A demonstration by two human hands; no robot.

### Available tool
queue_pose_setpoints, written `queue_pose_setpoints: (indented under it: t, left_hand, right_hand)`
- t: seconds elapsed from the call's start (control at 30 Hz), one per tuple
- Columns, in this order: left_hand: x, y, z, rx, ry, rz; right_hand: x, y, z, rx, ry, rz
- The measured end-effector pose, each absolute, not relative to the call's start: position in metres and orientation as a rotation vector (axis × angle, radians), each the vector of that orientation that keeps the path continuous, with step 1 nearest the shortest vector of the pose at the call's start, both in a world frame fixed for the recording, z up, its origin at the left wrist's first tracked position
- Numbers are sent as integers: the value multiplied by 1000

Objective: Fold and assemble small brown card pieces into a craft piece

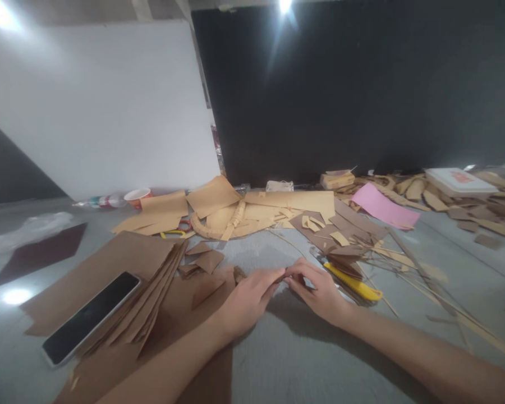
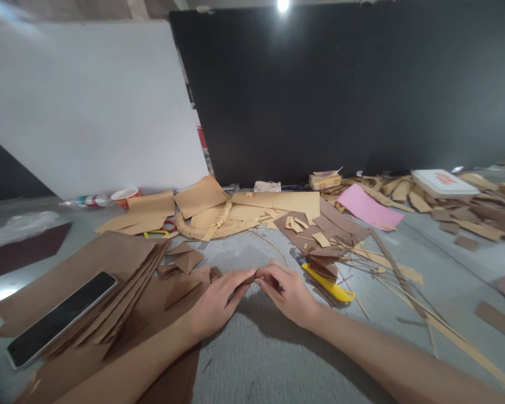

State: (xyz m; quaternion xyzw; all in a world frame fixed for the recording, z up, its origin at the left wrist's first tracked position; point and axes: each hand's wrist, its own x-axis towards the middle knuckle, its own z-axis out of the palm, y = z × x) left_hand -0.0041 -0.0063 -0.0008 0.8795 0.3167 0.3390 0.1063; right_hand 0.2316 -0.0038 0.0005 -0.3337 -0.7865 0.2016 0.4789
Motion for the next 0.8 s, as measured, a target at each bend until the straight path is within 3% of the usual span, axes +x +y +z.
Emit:
queue_pose_setpoints:
  t: [0.8]
  left_hand:
    - [-4, -7, -2, 2623, 948, 953]
  right_hand:
    - [232, -3, -4, -846, -1951, 527]
